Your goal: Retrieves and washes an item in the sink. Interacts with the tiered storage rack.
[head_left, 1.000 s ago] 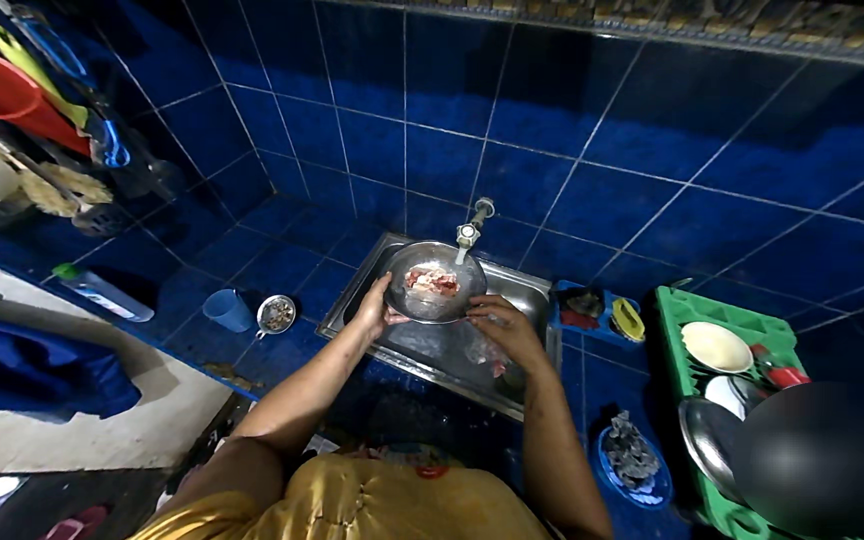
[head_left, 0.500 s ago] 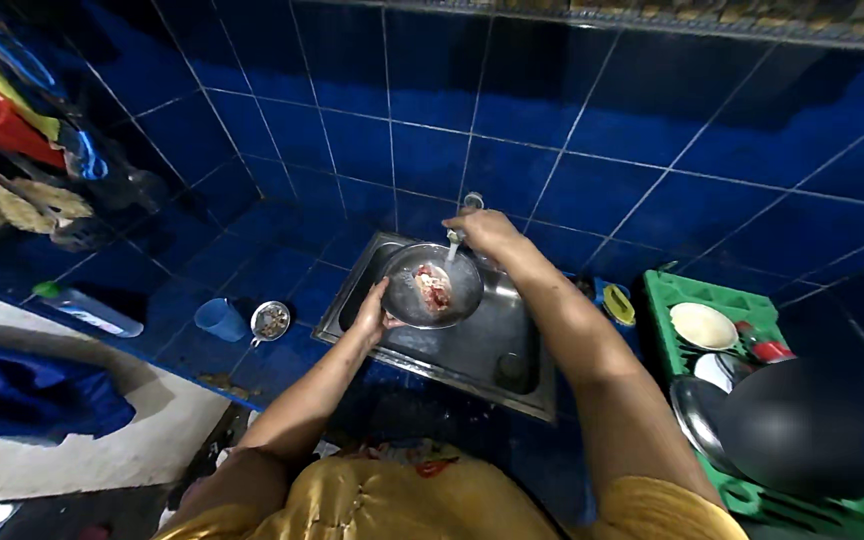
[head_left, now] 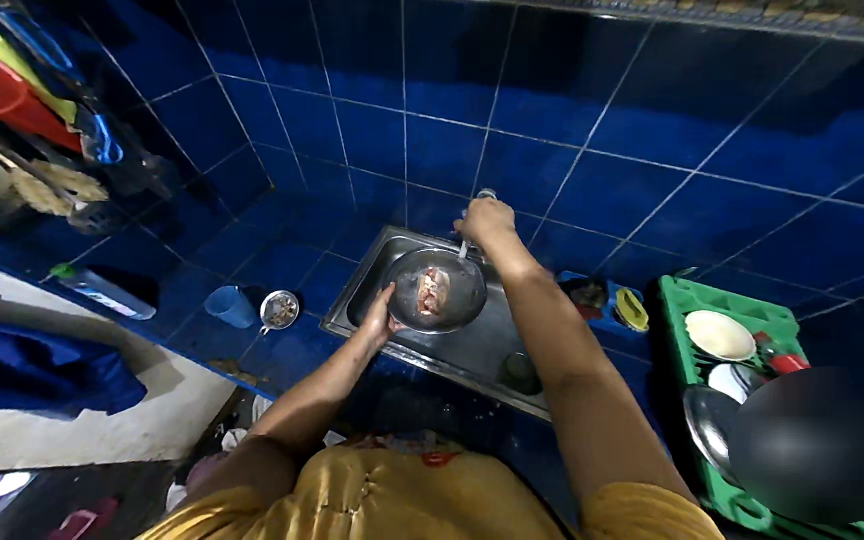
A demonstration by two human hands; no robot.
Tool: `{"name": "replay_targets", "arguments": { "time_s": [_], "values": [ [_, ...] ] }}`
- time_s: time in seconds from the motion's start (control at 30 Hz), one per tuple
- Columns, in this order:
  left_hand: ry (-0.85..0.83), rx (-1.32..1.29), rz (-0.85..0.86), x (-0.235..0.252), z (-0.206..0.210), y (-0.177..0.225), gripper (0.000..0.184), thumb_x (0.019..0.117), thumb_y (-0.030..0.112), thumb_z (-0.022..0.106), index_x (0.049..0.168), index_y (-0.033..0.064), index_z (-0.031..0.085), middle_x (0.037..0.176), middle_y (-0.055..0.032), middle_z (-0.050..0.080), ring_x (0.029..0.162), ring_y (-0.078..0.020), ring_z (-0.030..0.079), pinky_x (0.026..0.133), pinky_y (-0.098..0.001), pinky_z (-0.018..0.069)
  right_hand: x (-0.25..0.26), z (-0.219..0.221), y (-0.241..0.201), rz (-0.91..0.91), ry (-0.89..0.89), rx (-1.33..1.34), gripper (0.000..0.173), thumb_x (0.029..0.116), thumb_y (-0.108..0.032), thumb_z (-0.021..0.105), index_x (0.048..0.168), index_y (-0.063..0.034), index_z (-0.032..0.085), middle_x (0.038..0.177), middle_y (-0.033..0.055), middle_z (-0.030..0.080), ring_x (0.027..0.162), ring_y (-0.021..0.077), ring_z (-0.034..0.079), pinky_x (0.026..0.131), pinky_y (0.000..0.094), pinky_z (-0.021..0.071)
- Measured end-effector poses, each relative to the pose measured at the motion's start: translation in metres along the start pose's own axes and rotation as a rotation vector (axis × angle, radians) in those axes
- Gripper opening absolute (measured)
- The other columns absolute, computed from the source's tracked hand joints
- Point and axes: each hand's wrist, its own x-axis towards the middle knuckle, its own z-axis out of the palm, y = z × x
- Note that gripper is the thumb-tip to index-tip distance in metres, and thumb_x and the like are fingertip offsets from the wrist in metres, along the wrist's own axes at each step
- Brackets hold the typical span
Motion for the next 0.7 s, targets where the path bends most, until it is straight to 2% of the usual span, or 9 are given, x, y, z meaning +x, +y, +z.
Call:
{"name": "replay_targets", "arguments": {
  "time_s": [0.17,0.3,0.37,0.47,0.53,0.57,0.6,0.63,0.7],
  "values": [
    [0.118,-0.033,0.036,0.016,-0.022,-0.009,0.055,0.1110,0.045,0.035,0.159,0.0202,0.026,0.120,-0.0216,0.066,0.091,-0.0349,0.070,0.068,-0.0485,0.0605,0.004,0.005,0.008,0.025,0.014,0.068,0.057,0.0926,-0.052,0.069,0.112,0.0025,0.070,0.118,0.0258,0.069,0.113,0.0436,0.066,0.091,0.0660,0.0514],
    [0.284,-0.016,0.121,0.032,-0.044,-0.011,0.051,0.1121,0.039,0.038,0.157,0.0162,0.031,0.127,-0.0236,0.063,0.098,-0.0367,0.070,0.072,-0.0519,0.0616,0.003,0.008,0.012,0.017,0.041,0.109,0.060,0.0925,-0.054,0.070,0.113,0.0029,0.068,0.113,0.0271,0.069,0.108,0.0452,0.067,0.089,0.0665,0.0518],
    [0.377,0.019,0.192,0.042,-0.058,-0.009,0.048,0.1121,0.035,0.041,0.154,0.0119,0.037,0.128,-0.0242,0.062,0.098,-0.0348,0.070,0.074,-0.0506,0.0620,0.004,0.011,0.011,0.019,0.042,0.101,0.061,0.0929,-0.053,0.070,0.116,0.0030,0.068,0.115,0.0272,0.069,0.109,0.0450,0.067,0.089,0.0664,0.0519],
    [0.516,0.090,0.286,0.055,-0.079,0.001,0.040,0.1110,0.031,0.046,0.141,0.0050,0.051,0.120,-0.0236,0.064,0.096,-0.0313,0.070,0.077,-0.0493,0.0617,0.005,0.012,0.011,0.014,0.044,0.098,0.060,0.0937,-0.053,0.070,0.116,0.0028,0.067,0.113,0.0270,0.069,0.108,0.0455,0.067,0.088,0.0666,0.0519],
    [0.592,0.173,0.330,0.065,-0.094,0.011,0.040,0.1105,0.030,0.047,0.139,0.0021,0.054,0.120,-0.0240,0.064,0.099,-0.0310,0.069,0.082,-0.0495,0.0601,0.002,0.012,0.010,0.012,0.047,0.121,0.059,0.0945,-0.052,0.069,0.114,0.0035,0.067,0.108,0.0275,0.069,0.103,0.0460,0.068,0.085,0.0663,0.0525],
    [0.637,0.253,0.338,0.070,-0.101,0.016,0.040,0.1101,0.029,0.048,0.138,0.0008,0.055,0.123,-0.0243,0.064,0.104,-0.0316,0.068,0.088,-0.0501,0.0577,0.000,0.014,0.011,0.001,0.060,0.142,0.057,0.0949,-0.051,0.070,0.112,0.0038,0.067,0.103,0.0276,0.070,0.096,0.0460,0.069,0.081,0.0660,0.0533],
    [0.671,0.344,0.329,0.073,-0.109,0.023,0.042,0.1101,0.030,0.047,0.139,-0.0002,0.055,0.129,-0.0255,0.063,0.116,-0.0339,0.064,0.099,-0.0523,0.0524,-0.001,0.015,0.011,-0.002,0.068,0.150,0.056,0.0950,-0.050,0.070,0.111,0.0037,0.067,0.099,0.0274,0.070,0.092,0.0458,0.069,0.078,0.0657,0.0537],
    [0.705,0.427,0.317,0.078,-0.117,0.029,0.043,0.1102,0.030,0.047,0.139,-0.0009,0.056,0.133,-0.0263,0.061,0.124,-0.0361,0.060,0.106,-0.0544,0.0469,-0.001,0.017,0.011,0.004,0.073,0.147,0.056,0.0947,-0.050,0.070,0.111,0.0030,0.068,0.098,0.0269,0.070,0.090,0.0456,0.069,0.077,0.0655,0.0540],
    [0.774,0.572,0.267,0.085,-0.130,0.041,0.044,0.1106,0.033,0.044,0.137,0.0000,0.057,0.134,-0.0260,0.062,0.128,-0.0382,0.058,0.110,-0.0564,0.0430,-0.001,0.016,0.008,0.025,0.068,0.118,0.057,0.0937,-0.051,0.071,0.111,0.0029,0.068,0.102,0.0274,0.070,0.095,0.0466,0.069,0.080,0.0661,0.0532]
  ]
}}
